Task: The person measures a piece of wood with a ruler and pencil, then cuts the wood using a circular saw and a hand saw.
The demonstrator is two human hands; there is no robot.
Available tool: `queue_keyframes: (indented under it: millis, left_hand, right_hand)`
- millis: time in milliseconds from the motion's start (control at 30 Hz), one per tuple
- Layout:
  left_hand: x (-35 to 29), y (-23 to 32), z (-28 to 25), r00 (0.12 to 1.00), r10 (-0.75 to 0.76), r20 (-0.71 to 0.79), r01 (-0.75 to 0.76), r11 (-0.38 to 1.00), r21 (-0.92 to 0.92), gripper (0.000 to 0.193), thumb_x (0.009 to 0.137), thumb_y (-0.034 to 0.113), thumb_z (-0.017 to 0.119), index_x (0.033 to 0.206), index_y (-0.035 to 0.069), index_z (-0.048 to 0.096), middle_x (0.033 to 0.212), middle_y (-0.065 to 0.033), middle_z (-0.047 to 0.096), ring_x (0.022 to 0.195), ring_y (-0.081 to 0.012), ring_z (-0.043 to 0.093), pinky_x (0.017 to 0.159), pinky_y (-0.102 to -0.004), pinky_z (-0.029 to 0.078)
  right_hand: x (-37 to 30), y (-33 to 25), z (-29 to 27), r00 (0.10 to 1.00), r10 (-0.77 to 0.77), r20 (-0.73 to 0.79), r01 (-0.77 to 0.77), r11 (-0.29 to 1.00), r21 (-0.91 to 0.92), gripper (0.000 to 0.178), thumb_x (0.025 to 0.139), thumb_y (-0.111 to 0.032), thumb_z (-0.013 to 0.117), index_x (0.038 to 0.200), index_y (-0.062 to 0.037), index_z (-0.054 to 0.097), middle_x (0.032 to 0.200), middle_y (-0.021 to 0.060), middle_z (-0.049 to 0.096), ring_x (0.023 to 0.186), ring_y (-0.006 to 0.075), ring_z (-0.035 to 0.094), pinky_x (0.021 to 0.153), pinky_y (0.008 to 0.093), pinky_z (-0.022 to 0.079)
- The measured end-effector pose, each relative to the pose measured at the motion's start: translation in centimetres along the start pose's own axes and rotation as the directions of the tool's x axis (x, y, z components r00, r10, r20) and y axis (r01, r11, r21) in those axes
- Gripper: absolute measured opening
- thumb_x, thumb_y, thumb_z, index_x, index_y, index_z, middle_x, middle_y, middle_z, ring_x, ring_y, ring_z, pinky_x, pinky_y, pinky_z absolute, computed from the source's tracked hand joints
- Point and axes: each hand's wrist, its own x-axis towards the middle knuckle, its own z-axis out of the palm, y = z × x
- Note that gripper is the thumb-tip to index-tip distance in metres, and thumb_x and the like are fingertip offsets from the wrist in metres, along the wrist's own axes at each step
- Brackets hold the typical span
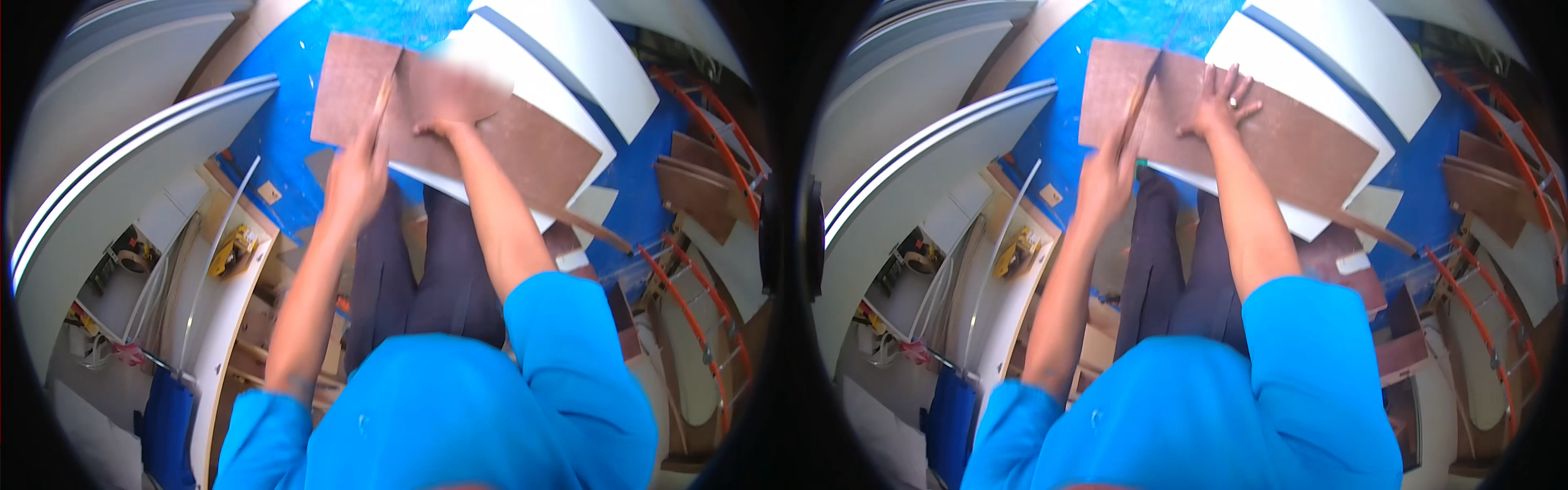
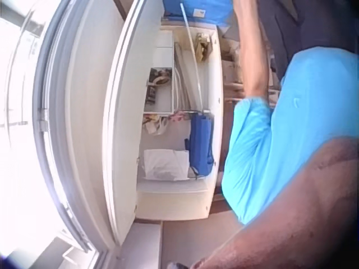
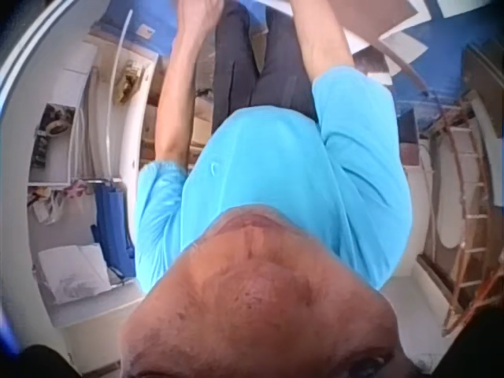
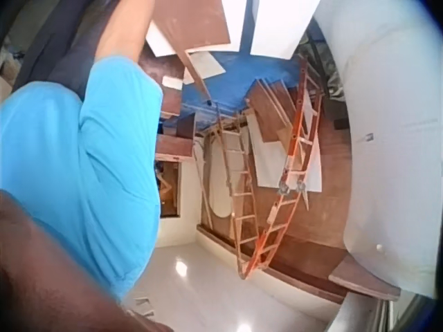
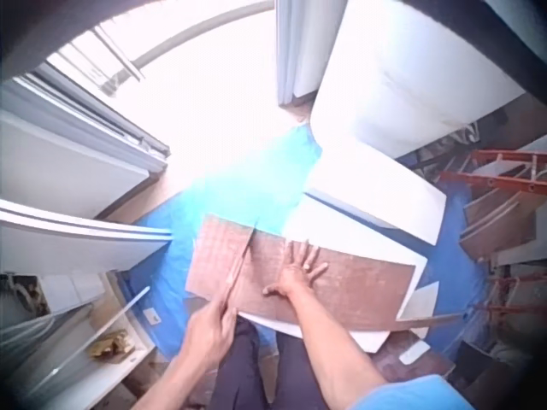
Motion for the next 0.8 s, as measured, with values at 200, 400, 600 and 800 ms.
queue_keyframes:
  millis: [200,400,600,800]
  left_hand:
    - [-18.7,2.0,-8.2,0.993,-0.087,0.084,0.089,0.996,-0.017,0.057,0.1,0.0,0.059,0.155,0.007,0.048,0.127,-0.0244,0.07,0.12,-0.0368,0.07,0.098,-0.042,0.053]
    - [0.8,-2.2,-0.1,0.999,0.046,-0.012,-0.045,0.996,0.077,0.056,0.101,0.014,0.057,0.155,0.018,0.047,0.11,-0.0283,0.07,0.103,-0.0472,0.067,0.088,-0.0513,0.054]
    - [1.7,1.0,-1.2,1.0,0.024,-0.002,-0.024,0.997,-0.072,0.056,0.102,0.018,0.056,0.156,0.017,0.046,0.124,-0.0309,0.067,0.117,-0.0484,0.063,0.099,-0.0547,0.049]
    - [-17.6,2.3,-8.5,0.987,-0.098,0.127,0.114,0.986,-0.125,0.059,0.097,-0.003,0.061,0.154,0.011,0.049,0.142,-0.0263,0.062,0.132,-0.0421,0.061,0.108,-0.0465,0.05]
  right_hand:
    - [0.0,0.4,-0.4,1.0,0.017,0.0,-0.017,1.0,0.01,0.172,0.044,-0.056,0.102,0.168,-0.0232,-0.012,0.169,0.0248,-0.03,0.153,0.0528,-0.028,0.11,0.0861,-0.006]
    - [-1.1,-1.4,-0.8,1.0,-0.023,0.019,0.023,1.0,-0.002,0.172,0.046,-0.056,0.102,0.168,-0.0215,-0.014,0.169,0.0256,-0.03,0.153,0.0533,-0.029,0.109,0.0862,-0.008]
    - [-0.1,-1.3,-0.3,0.998,0.024,0.051,-0.022,0.999,-0.037,0.172,0.046,-0.056,0.102,0.168,-0.0191,-0.013,0.169,0.027,-0.028,0.154,0.054,-0.025,0.111,0.0853,-0.006]
    - [0.8,-0.3,-1.3,0.999,0.041,0.004,-0.041,0.999,-0.022,0.17,0.046,-0.056,0.101,0.168,-0.0187,-0.012,0.169,0.0272,-0.028,0.153,0.0547,-0.026,0.11,0.0855,-0.008]
